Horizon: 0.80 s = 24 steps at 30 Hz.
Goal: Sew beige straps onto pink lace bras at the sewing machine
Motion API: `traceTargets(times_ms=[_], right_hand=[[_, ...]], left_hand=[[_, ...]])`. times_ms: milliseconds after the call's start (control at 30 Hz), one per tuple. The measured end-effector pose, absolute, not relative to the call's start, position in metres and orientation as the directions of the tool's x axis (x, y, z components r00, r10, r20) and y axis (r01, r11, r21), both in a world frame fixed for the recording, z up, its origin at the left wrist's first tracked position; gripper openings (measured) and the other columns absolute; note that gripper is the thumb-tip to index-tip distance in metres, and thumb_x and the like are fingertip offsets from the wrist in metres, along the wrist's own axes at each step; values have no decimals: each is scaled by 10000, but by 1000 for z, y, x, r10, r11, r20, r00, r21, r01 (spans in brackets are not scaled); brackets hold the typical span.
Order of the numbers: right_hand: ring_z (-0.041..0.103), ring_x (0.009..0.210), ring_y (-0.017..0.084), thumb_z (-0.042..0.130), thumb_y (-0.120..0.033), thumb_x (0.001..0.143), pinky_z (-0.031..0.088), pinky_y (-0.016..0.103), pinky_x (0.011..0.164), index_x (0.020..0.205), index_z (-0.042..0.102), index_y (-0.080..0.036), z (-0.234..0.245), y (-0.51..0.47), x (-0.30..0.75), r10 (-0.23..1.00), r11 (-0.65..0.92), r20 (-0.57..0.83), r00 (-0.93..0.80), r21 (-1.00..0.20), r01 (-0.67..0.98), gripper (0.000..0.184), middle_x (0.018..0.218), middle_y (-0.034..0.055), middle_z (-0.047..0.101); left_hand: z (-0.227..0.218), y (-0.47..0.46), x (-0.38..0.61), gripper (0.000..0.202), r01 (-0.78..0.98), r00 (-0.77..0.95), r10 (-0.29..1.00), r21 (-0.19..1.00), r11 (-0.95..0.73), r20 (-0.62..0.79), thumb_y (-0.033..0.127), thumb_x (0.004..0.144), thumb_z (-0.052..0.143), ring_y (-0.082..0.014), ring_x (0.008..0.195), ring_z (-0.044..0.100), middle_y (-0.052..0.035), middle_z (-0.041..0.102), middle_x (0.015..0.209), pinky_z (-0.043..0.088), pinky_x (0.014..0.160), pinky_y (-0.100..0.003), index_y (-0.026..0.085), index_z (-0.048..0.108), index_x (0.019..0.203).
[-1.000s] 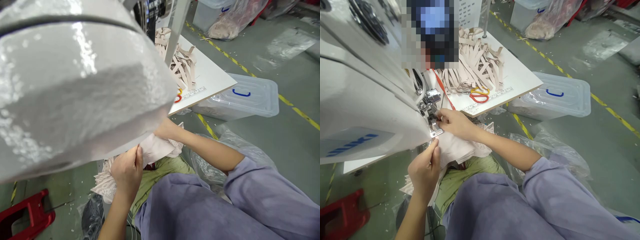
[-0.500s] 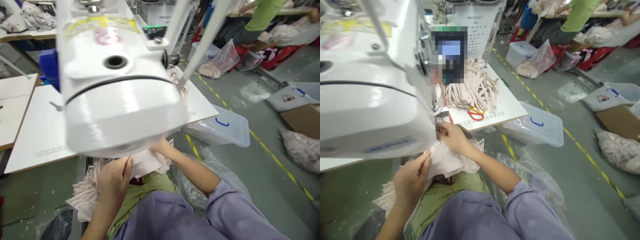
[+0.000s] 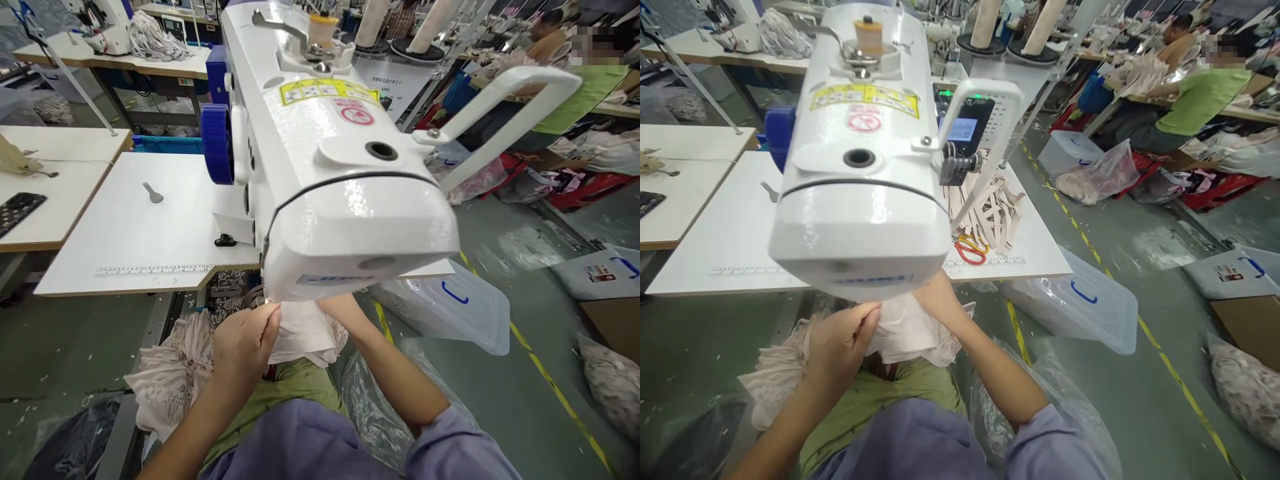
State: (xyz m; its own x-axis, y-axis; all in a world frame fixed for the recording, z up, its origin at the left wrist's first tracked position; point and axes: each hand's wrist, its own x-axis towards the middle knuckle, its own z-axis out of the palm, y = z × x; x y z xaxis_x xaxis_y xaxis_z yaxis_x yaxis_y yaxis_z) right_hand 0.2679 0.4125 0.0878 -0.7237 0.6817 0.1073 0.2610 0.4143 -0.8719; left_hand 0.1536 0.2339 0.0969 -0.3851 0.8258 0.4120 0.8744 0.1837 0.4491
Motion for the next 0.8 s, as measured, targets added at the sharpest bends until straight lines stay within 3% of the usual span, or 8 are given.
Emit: traceTargets(times_ms=[133,433,533,667,800], right_hand=[[661,938,281,558,-299,746,559,389,793,780,667,-192,93,411,269,709,328,58,-703,-909,256,157,875,94,744],[622,794,248,565,-308,770,521,349,698,669,587,-199,97,412,278,716,317,17,-698,-898,303,150,741,63,687],[613,761,231,590,-333,788,523,351,713,744,613,-201,97,413,279,740,312,20,-672,-896,317,141,740,47,674],[616,756,208,584,-403,849,526,336,740,938,654,-203,95,415,279,733,270,62,-677,-941,206,230,734,20,661],[616,771,194,590,-520,862,527,322,742,965,661,-190,89,410,282,727,83,-5,-686,-992,95,353,747,14,666]], left_hand=[[100,236,156,290,880,-378,818,444,171,434,315,996,487,-156,713,730,-12,793,841,493,632,-248,200,753,981],[105,238,159,287,882,-372,805,446,151,462,304,992,490,-152,700,735,-15,794,819,510,600,-225,199,756,963],[105,238,159,282,883,-370,806,443,152,462,311,988,494,-159,707,738,-25,796,837,523,619,-228,203,754,967],[105,238,159,263,870,-385,804,468,153,453,306,976,513,-179,762,750,-38,801,897,546,675,-242,201,754,978],[109,241,157,244,837,-418,809,522,166,413,305,968,528,-185,799,750,-39,798,951,568,728,-260,209,750,999]])
